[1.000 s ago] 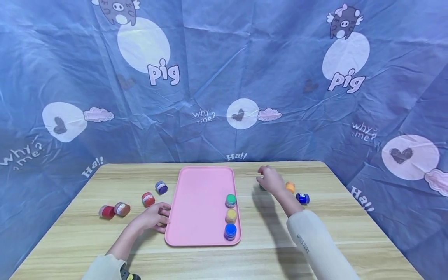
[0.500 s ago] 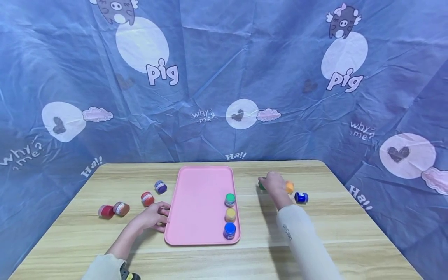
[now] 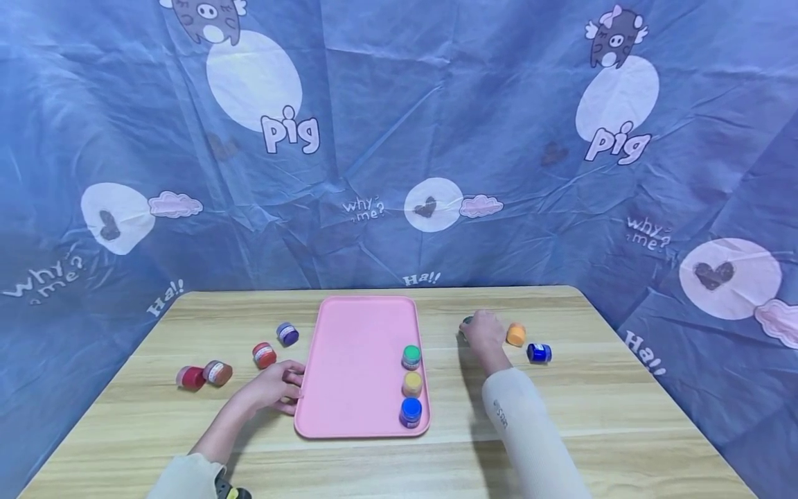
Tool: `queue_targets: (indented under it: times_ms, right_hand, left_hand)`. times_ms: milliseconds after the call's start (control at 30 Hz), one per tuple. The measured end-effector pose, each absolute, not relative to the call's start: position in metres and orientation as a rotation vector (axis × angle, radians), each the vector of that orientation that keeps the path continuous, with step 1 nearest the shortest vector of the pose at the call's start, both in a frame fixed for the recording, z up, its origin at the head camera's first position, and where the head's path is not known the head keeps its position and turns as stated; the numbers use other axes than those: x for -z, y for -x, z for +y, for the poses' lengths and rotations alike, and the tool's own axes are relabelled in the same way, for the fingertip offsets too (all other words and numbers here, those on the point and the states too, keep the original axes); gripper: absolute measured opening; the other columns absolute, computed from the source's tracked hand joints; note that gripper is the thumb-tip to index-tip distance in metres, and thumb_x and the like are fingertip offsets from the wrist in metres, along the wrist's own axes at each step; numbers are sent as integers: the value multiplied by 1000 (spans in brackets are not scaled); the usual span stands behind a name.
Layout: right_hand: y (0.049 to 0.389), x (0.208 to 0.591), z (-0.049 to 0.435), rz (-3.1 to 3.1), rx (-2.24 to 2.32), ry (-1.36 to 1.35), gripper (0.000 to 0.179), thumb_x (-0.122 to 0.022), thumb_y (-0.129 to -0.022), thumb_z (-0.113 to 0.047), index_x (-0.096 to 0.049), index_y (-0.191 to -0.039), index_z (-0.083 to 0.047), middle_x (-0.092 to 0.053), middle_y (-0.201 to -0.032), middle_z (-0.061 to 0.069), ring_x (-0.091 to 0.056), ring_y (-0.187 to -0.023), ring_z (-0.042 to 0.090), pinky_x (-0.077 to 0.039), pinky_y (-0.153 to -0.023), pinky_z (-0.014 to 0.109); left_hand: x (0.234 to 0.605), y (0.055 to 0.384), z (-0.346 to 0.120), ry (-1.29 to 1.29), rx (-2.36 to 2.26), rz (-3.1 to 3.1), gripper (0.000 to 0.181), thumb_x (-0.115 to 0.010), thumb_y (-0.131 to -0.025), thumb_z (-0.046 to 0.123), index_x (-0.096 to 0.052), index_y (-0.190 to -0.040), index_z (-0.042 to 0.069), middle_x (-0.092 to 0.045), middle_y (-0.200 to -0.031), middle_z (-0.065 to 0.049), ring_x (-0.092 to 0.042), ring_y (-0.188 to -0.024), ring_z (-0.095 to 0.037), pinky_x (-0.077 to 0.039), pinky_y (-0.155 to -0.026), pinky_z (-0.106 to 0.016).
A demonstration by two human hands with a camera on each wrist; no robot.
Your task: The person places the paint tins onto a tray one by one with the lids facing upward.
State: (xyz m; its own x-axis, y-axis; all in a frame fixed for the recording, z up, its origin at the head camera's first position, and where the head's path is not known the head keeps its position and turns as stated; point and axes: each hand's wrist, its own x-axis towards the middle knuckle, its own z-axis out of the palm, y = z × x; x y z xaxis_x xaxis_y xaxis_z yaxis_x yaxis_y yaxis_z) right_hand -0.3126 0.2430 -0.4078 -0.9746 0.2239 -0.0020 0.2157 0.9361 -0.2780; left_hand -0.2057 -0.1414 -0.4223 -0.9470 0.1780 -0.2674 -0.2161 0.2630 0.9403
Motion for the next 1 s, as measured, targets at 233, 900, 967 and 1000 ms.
queue_targets:
  times_ms: [233, 900, 967, 1000]
  right_hand:
    - [313, 410, 243, -3071, -402, 274, 47, -61, -82, -31, -57, -91, 15, -58, -83, 27, -57, -75, 36, -51, -56, 44]
    - [310, 410, 244, -3038, -393, 171, 34, -63, -79, -23, -57, -79, 10, -57, -80, 25, -55, -74, 35, -51, -62, 45]
    - [308, 408, 243, -3036, -406, 160, 32, -62, -79, -23, -57, -75, 8, -56, -78, 23, -54, -71, 33, -50, -60, 44]
    - [307, 407, 243, -3031, -414, 151, 30, -63, -79, -23, -56, -73, 6, -55, -76, 21, -53, -70, 32, -50, -59, 43]
  left_hand:
    - [422, 205, -142, 39, -1730, 2221, 44, -51, -73, -22, -41, -115, -16, -49, -86, -17, -54, -67, -25, -58, -57, -38]
    - [424, 203, -142, 31, -1755, 2205, 44, -50, -72, -22, -41, -114, -17, -48, -85, -16, -52, -64, -23, -58, -56, -37]
    - [424, 203, -142, 35, -1751, 2211, 43, -50, -72, -22, -41, -115, -17, -48, -85, -17, -53, -64, -23, -58, -56, -37]
    - [424, 203, -142, 36, -1750, 2215, 43, -49, -72, -23, -41, -115, -16, -48, -85, -17, -53, -64, -23, -58, -55, -37]
